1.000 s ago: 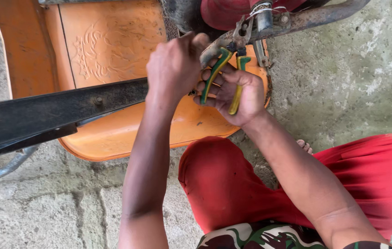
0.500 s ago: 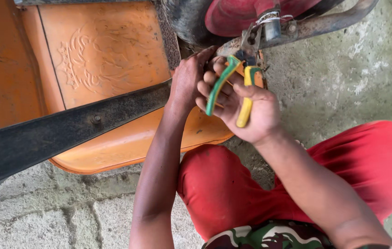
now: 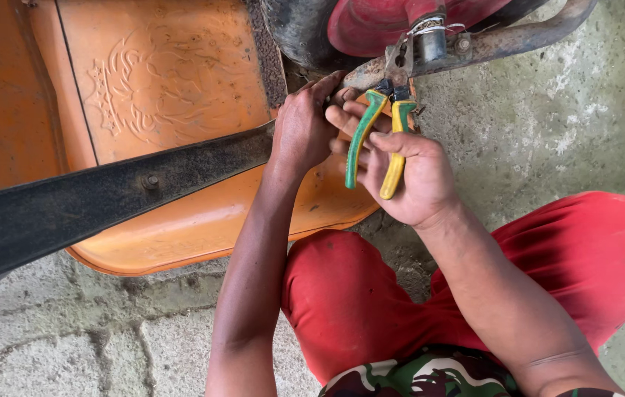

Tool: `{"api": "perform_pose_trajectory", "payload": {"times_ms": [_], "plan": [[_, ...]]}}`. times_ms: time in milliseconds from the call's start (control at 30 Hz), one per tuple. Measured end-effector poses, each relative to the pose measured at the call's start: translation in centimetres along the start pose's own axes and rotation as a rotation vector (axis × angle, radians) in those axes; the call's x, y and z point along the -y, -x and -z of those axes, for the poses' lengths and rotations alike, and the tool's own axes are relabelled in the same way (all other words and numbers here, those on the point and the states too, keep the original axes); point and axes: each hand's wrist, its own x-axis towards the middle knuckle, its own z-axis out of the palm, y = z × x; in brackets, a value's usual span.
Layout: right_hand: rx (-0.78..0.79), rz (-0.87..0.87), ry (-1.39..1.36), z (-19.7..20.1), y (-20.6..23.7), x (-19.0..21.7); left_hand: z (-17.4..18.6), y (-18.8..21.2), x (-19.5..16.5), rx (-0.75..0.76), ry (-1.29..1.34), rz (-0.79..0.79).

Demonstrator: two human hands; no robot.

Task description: The person is repairing a wheelbarrow by securing the wheel axle with wire. They use pliers to wrap and tighten the wire around the axle and frame to ensure the wheel is firmly attached.

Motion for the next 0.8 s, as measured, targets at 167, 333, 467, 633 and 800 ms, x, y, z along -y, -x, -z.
{"api": "perform_pose_trajectory", "payload": {"times_ms": [167,333,467,633,800], "plan": [[0.054,-0.015,0.120,-0.5,0.5,1.6,-0.2,-0.1,-0.4,-0.016,0.031,0.043],[0.225,-0.112,-0.042,-0.4,0.8,2.1,-0.2,-0.2,-0.1,-0.022,0.010,0.006],[0.249,-0.090,-0.147,0.1,1.2,1.9,-0.6,0.1,-0.1,-0.043,0.002,0.041],[0.218,-0.003,-0.132,-0.2,1.1,0.6,-0.5,0.1,0.0,-0.027,-0.007,0.062],[0.167,-0.004,-0.131,-0.3,0.8,0.5,-0.6,0.0,-0.1,-0.045,-0.007,0.030]]}}
